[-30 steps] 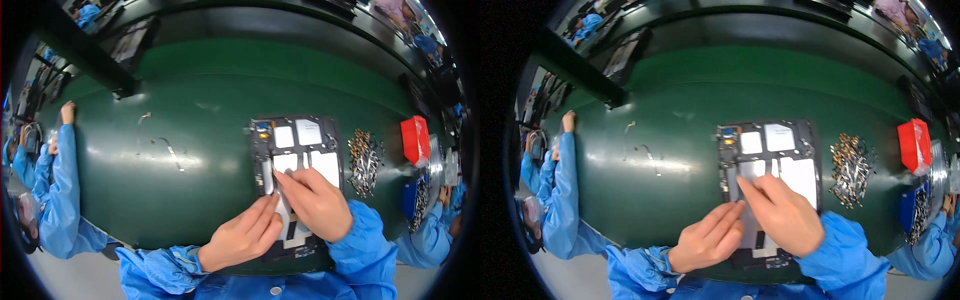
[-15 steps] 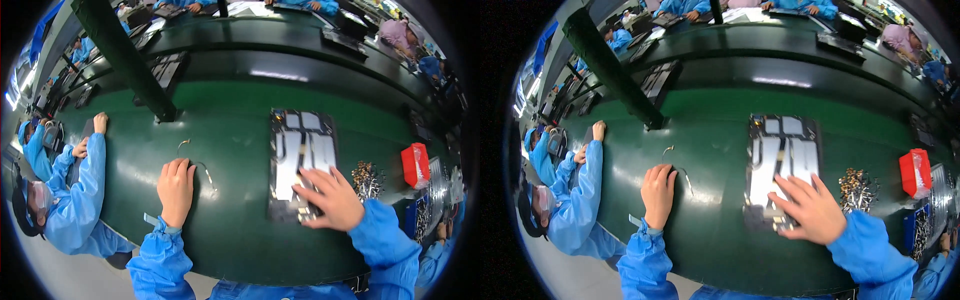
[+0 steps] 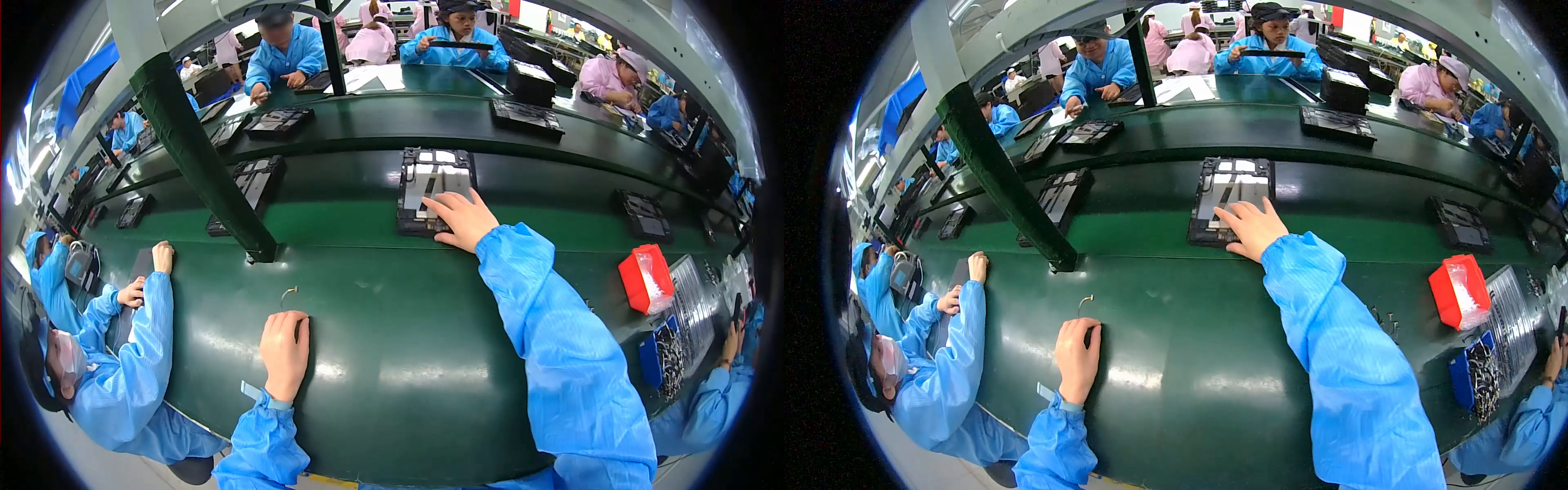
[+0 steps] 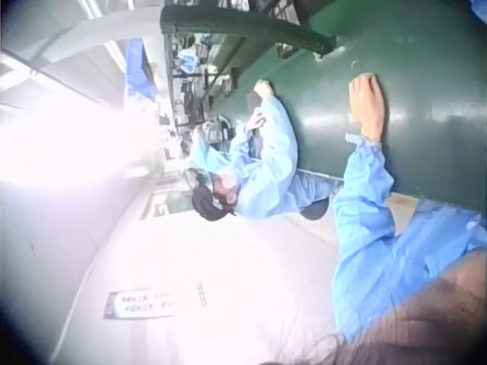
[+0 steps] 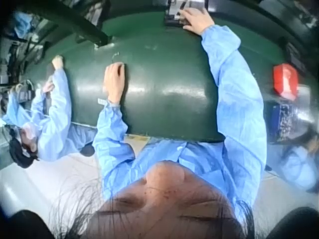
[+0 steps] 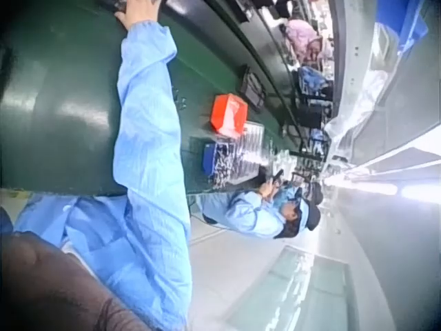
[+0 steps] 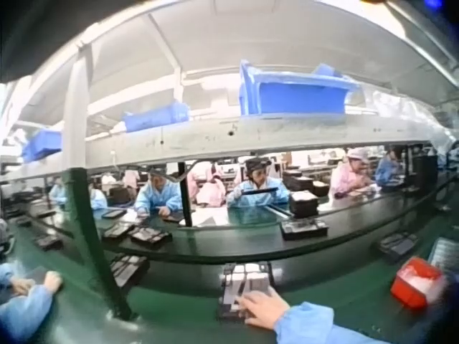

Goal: The person assembles internal ribbon cables and components into a tablet housing by hand, taking them from a component tray and connecting them inside the tablet.

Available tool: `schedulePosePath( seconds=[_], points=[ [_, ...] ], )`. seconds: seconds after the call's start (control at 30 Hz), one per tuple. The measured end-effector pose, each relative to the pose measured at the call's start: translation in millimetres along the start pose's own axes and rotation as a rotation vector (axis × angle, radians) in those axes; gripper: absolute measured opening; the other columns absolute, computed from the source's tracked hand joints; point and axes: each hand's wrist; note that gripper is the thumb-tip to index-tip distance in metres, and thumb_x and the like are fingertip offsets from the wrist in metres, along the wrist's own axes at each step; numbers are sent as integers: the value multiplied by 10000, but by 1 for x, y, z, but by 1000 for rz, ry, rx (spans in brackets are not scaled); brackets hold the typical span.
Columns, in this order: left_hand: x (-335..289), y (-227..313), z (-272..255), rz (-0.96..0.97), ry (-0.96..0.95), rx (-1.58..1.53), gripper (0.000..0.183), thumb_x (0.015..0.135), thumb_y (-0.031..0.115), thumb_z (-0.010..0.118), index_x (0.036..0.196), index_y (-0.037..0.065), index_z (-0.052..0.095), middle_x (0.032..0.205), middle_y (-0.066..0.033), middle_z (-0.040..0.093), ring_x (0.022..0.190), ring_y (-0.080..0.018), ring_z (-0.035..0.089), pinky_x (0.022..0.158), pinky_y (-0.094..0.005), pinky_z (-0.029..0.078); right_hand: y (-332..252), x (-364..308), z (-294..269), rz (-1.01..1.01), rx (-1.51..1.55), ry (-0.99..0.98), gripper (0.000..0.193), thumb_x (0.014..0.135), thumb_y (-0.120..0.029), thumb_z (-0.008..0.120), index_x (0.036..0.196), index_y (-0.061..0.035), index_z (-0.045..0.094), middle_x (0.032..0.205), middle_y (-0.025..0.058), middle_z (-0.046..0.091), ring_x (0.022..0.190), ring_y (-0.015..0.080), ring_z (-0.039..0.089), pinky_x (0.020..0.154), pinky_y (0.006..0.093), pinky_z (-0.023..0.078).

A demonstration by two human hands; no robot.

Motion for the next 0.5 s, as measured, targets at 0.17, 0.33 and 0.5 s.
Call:
schedulePosePath(
  seconds=[0.17,0.33,0.5],
  points=[
    [-1,-7,-3,-94,-42,-56,121,791,22,656,894,48,598,811,-86,639,797,-274,600,710,-377,480,-5,0,-5,51,58,-9,817,814,-328,700,1494,-231,258,1449,131,383,1373,311,329,1098,611,241],
    [1,-2,-2,-65,-66,-115,175,799,26,655,968,45,611,840,-89,643,818,-280,601,727,-379,482,-18,-23,-25,49,156,2,638,821,-245,685,1394,-147,422,1431,137,400,1355,310,349,1099,565,284],
    [2,-3,-11,10,-93,-90,229,800,50,666,1025,49,624,881,-83,650,851,-284,603,754,-374,489,-78,-81,-76,-344,559,43,358,854,-142,612,1188,-15,587,1176,172,593,1122,337,548,980,414,448]
  ],
)
Point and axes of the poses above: each hand's wrist, its own x-axis towards the middle knuckle, its own z-axis out of the palm, y = z × x
